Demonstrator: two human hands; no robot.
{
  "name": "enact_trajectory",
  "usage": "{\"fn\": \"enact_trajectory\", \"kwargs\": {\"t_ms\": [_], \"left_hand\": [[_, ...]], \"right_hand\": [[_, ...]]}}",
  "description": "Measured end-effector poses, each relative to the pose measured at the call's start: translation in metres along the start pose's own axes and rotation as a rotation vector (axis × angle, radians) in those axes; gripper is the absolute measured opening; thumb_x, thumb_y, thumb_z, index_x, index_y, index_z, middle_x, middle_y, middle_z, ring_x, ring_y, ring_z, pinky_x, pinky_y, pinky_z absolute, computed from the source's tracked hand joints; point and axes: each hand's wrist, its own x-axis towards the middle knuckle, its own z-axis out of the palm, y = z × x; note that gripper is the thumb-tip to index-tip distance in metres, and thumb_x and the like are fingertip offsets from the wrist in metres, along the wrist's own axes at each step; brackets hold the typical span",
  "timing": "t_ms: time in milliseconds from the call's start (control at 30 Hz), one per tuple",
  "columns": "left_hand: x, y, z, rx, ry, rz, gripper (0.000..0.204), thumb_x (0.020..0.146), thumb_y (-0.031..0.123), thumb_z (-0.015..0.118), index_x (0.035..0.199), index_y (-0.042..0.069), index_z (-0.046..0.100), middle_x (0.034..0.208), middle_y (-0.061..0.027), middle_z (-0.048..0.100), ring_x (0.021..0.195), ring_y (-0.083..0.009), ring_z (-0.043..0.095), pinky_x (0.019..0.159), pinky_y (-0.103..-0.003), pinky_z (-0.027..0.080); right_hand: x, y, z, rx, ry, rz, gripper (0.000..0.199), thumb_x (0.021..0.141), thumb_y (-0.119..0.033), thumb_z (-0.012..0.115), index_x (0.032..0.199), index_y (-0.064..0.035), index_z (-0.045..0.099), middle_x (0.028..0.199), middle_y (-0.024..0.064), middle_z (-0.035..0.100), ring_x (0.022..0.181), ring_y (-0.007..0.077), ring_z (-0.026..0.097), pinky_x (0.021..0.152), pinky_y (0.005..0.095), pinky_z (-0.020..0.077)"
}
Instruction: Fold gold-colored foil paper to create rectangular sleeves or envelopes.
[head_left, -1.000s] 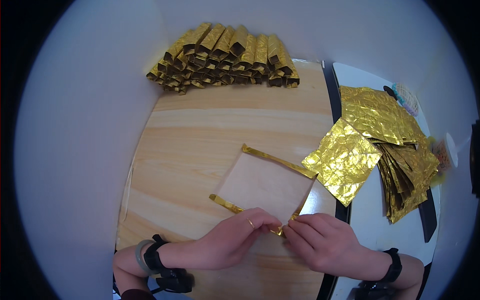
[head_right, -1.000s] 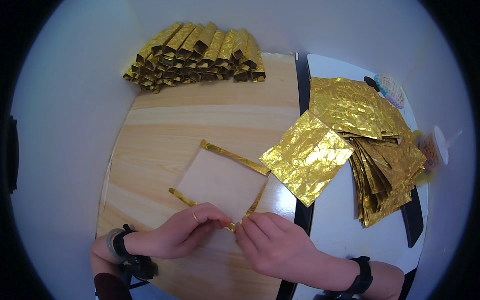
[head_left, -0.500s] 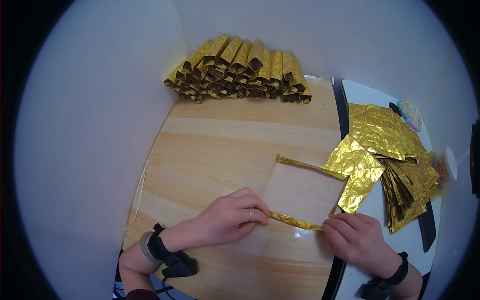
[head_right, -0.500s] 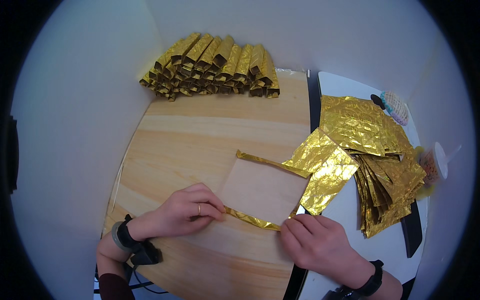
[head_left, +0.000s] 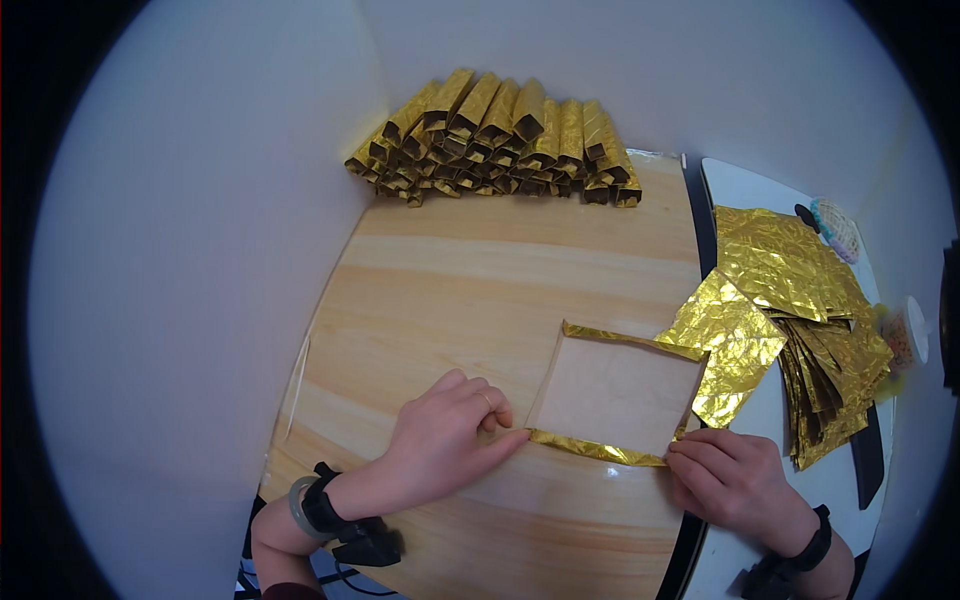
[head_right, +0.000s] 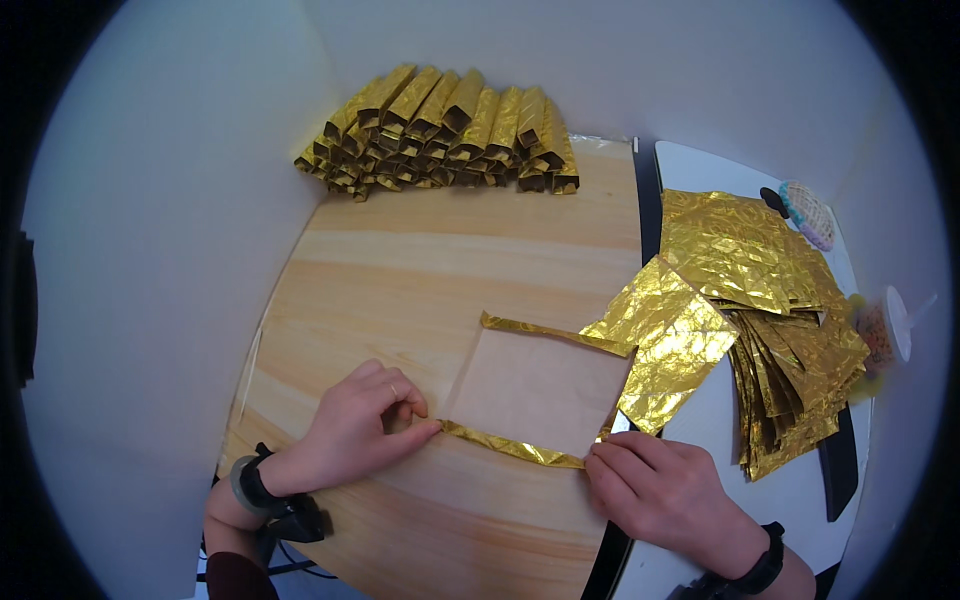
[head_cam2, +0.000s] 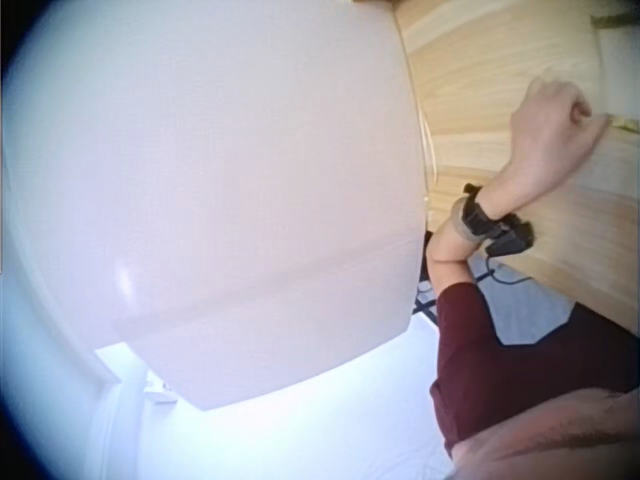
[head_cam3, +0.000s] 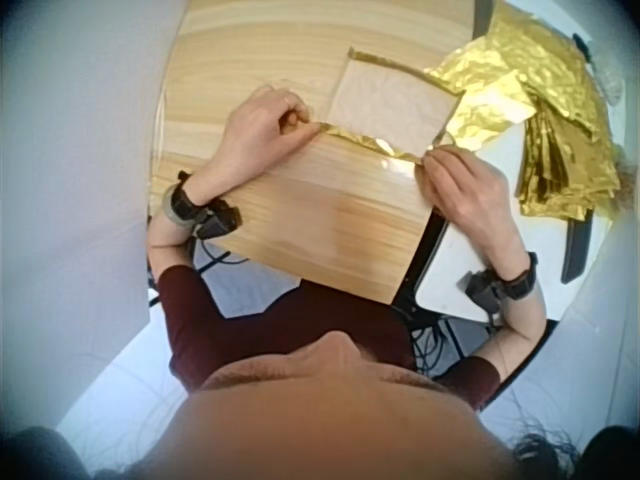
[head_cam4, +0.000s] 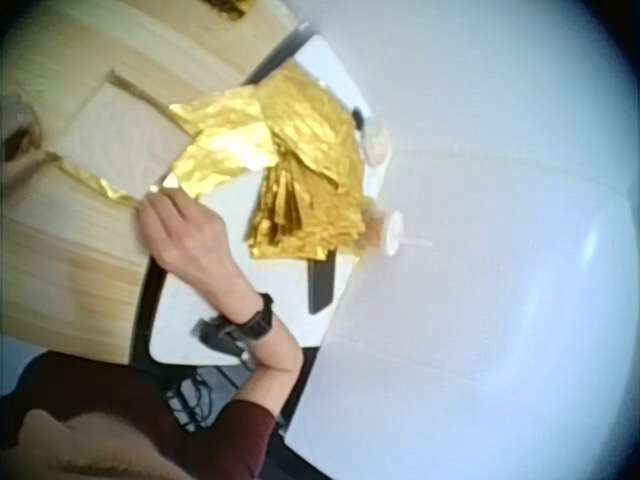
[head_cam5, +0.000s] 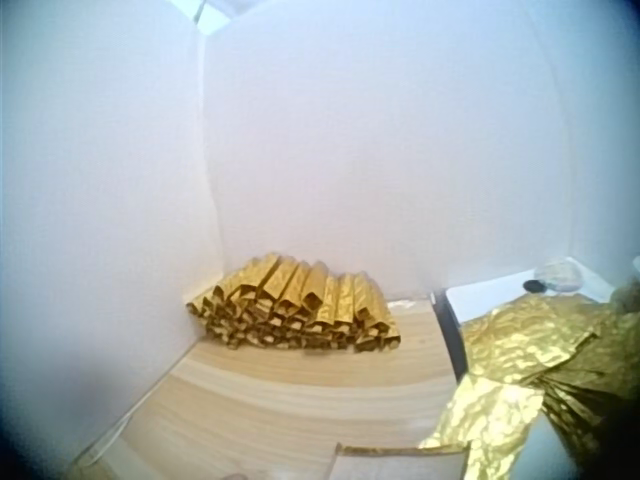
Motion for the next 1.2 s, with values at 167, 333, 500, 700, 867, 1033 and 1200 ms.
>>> {"fn": "enact_trajectory", "kwargs": {"t_ms": [167, 333, 500, 700, 867, 1033, 1200], "left_hand": [[-0.001, 0.004, 0.010, -0.044, 0.076, 0.024, 0.019, 0.073, 0.014, 0.077, 0.077, 0.008, 0.060, 0.070, -0.0028, 0.055, 0.069, -0.0195, 0.053, 0.060, -0.031, 0.045], [-0.001, 0.008, 0.019, -0.006, 0.146, 0.058, 0.019, 0.072, 0.010, 0.076, 0.073, 0.009, 0.056, 0.073, -0.0044, 0.055, 0.071, -0.0226, 0.055, 0.060, -0.033, 0.046], [0.001, 0.014, 0.022, 0.041, 0.171, 0.104, 0.018, 0.070, 0.006, 0.076, 0.074, 0.008, 0.058, 0.078, -0.0037, 0.058, 0.072, -0.0234, 0.055, 0.061, -0.033, 0.046], [0.001, -0.001, 0.023, -0.142, 0.104, 0.296, 0.023, 0.071, 0.003, 0.078, 0.093, 0.009, 0.072, 0.087, -0.0014, 0.063, 0.079, -0.0208, 0.054, 0.065, -0.030, 0.046], [0.007, -0.010, 0.020, -0.200, 0.073, 0.371, 0.028, 0.071, 0.002, 0.079, 0.098, 0.009, 0.072, 0.087, -0.0016, 0.063, 0.085, -0.0214, 0.054, 0.069, -0.031, 0.047], [0.007, -0.008, 0.015, -0.236, -0.004, 0.243, 0.029, 0.070, 0.005, 0.081, 0.098, 0.009, 0.070, 0.087, -0.0018, 0.064, 0.089, -0.0221, 0.056, 0.073, -0.032, 0.049], [0.009, -0.011, 0.015, -0.170, -0.026, 0.354, 0.026, 0.070, 0.009, 0.082, 0.091, 0.010, 0.067, 0.087, -0.0012, 0.065, 0.087, -0.0224, 0.060, 0.073, -0.031, 0.051]], "right_hand": [[0.001, -0.002, -0.002, -0.014, -0.009, -0.009, 0.025, 0.068, -0.007, 0.068, 0.093, -0.0027, 0.065, 0.091, 0.0063, 0.066, 0.086, 0.0190, 0.066, 0.060, 0.0267, 0.0549], [0.003, -0.004, -0.002, -0.028, -0.012, -0.024, 0.026, 0.068, -0.007, 0.066, 0.094, -0.0015, 0.065, 0.090, 0.0074, 0.066, 0.088, 0.0196, 0.066, 0.064, 0.0269, 0.0553], [0.002, -0.005, -0.001, -0.072, 0.010, -0.040, 0.028, 0.067, -0.007, 0.065, 0.094, -0.0015, 0.066, 0.090, 0.0073, 0.065, 0.088, 0.0196, 0.066, 0.067, 0.0270, 0.0552], [0.002, -0.004, -0.005, -0.022, 0.019, -0.042, 0.029, 0.066, -0.007, 0.065, 0.095, -0.0032, 0.067, 0.089, 0.0054, 0.064, 0.085, 0.0179, 0.065, 0.068, 0.0266, 0.0545], [-0.001, -0.006, -0.004, 0.002, -0.027, 0.022, 0.029, 0.067, -0.006, 0.065, 0.095, -0.0040, 0.067, 0.088, 0.0040, 0.064, 0.083, 0.0161, 0.064, 0.064, 0.0261, 0.0538], [-0.005, -0.002, 0.007, 0.075, 0.072, 0.034, 0.028, 0.067, -0.005, 0.065, 0.094, -0.0050, 0.067, 0.086, 0.0037, 0.064, 0.079, 0.0161, 0.065, 0.058, 0.0260, 0.0532], [-0.004, 0.000, 0.004, 0.254, 0.105, 0.105, 0.023, 0.069, -0.003, 0.071, 0.092, -0.0067, 0.067, 0.082, 0.0042, 0.067, 0.071, 0.0171, 0.067, 0.054, 0.0269, 0.0538]]}}
